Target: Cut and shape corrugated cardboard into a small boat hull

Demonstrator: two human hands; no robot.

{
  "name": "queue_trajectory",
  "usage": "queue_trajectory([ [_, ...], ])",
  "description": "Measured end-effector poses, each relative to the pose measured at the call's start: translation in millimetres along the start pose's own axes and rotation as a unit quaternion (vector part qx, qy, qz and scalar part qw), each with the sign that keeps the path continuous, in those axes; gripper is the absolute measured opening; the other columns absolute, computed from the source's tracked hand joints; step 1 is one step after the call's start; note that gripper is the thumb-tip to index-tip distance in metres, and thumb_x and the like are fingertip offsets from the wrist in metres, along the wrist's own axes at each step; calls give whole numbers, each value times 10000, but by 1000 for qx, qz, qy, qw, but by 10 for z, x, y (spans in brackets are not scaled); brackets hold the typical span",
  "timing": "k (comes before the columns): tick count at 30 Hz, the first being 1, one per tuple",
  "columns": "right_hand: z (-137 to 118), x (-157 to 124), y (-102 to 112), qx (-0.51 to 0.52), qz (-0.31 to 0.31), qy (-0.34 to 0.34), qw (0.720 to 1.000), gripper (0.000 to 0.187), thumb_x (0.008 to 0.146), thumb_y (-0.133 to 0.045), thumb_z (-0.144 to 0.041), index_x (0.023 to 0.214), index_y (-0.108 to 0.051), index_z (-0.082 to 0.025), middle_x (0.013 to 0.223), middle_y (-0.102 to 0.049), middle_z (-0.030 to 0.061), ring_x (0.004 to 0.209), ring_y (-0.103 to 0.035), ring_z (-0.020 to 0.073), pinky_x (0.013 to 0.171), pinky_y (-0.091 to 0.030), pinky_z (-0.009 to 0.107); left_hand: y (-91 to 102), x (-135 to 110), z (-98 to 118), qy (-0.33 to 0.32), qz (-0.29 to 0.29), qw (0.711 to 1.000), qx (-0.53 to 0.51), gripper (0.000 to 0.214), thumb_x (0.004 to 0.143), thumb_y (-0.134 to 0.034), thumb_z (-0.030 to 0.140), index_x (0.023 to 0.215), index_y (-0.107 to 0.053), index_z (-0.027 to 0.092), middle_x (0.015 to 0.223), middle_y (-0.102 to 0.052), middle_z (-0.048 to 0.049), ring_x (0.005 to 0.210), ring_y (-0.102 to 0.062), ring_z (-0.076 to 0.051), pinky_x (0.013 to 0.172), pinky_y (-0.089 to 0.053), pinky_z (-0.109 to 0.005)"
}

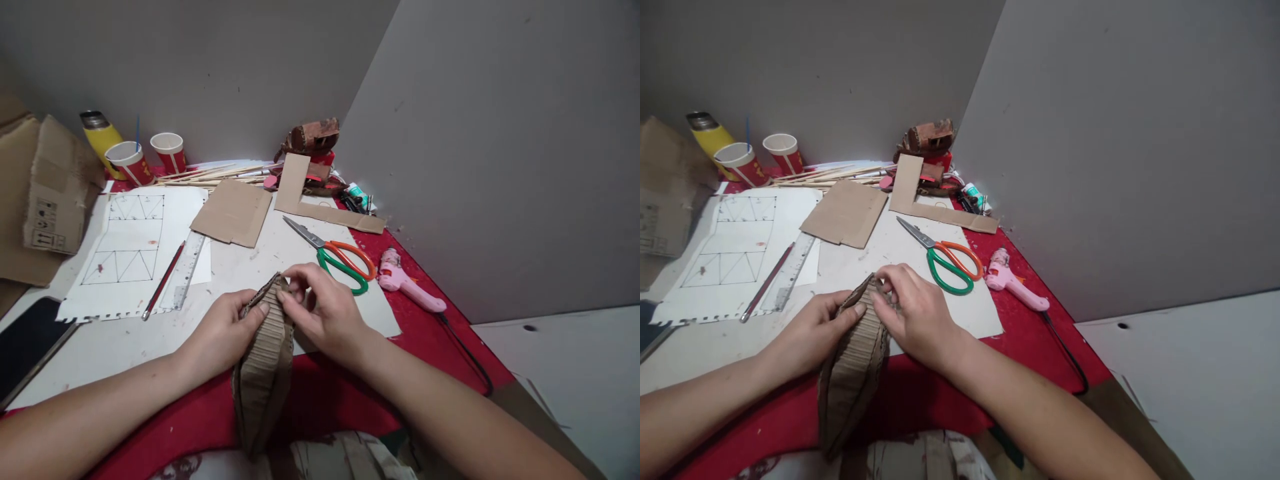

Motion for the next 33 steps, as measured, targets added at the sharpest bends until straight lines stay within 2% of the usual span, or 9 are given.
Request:
queue_trajectory([
  [2,23,1,15,37,-3,-44,998,288,869,-610,-246,1135,-516,-189,862,-592,27,645,-551,131,589,-470,252,17,-3,31,-9,20,1000,6,272,858,-588,375,974,-683,148,742,-647,-20,693,-567,-172,638,-455,-262],
  [4,38,6,18,64,-11,-85,994,356,849,-634,-268,1171,-507,-184,885,-596,30,629,-546,123,573,-463,249,30,-7,62,-18,35,999,24,273,859,-580,363,987,-685,146,753,-649,-25,699,-572,-177,643,-459,-266],
  [8,27,28,-12,112,-74,-136,981,235,843,-623,-261,1058,-589,-174,766,-578,-2,603,-517,119,552,-426,237,26,-14,92,-36,46,996,70,269,875,-545,342,988,-685,142,803,-662,-43,753,-595,-195,701,-479,-293],
  [10,11,37,-26,117,-90,-135,980,85,864,-582,-246,898,-608,-173,687,-534,-19,602,-485,119,564,-402,238,16,-20,82,-39,49,994,86,261,886,-531,344,972,-682,149,805,-660,-41,764,-597,-196,725,-484,-302],
  [14,-14,39,-43,120,-75,-124,982,210,908,-523,-251,708,-521,-186,620,-472,-34,570,-432,109,554,-352,238,-2,-28,43,-32,41,994,96,262,891,-543,375,983,-666,163,801,-652,-26,781,-599,-197,728,-486,-301],
  [21,-50,15,-80,74,-36,-75,994,247,928,-475,-213,684,-437,-206,625,-483,-21,581,-435,120,575,-353,249,-3,-20,40,-34,25,994,98,241,879,-563,383,893,-655,161,791,-652,-26,797,-599,-206,723,-477,-299],
  [26,-49,23,-78,84,-50,-88,991,218,943,-470,-231,727,-477,-205,657,-521,-10,594,-463,128,585,-374,254,8,-18,56,-34,27,994,101,249,890,-546,382,900,-651,157,783,-646,-27,790,-596,-204,720,-478,-300],
  [29,-55,29,-78,86,-36,-70,993,178,950,-453,-222,781,-506,-204,716,-563,11,640,-497,140,615,-397,259,8,-18,56,-48,38,991,122,250,893,-541,382,885,-655,161,782,-649,-28,800,-597,-206,730,-479,-296],
  [33,-56,32,-82,88,-30,-77,993,232,938,-440,-207,707,-456,-209,654,-505,-9,602,-461,132,583,-379,252,-9,-14,40,-35,27,993,105,273,876,-567,411,924,-682,167,805,-677,-33,807,-615,-213,730,-484,-292],
])
Point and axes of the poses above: each hand's wrist, its own x-axis towards the middle knuckle, its own y-axis out of the back of the hand, z = x × y, the point moved 1 cm from there along x, towards the middle knuckle
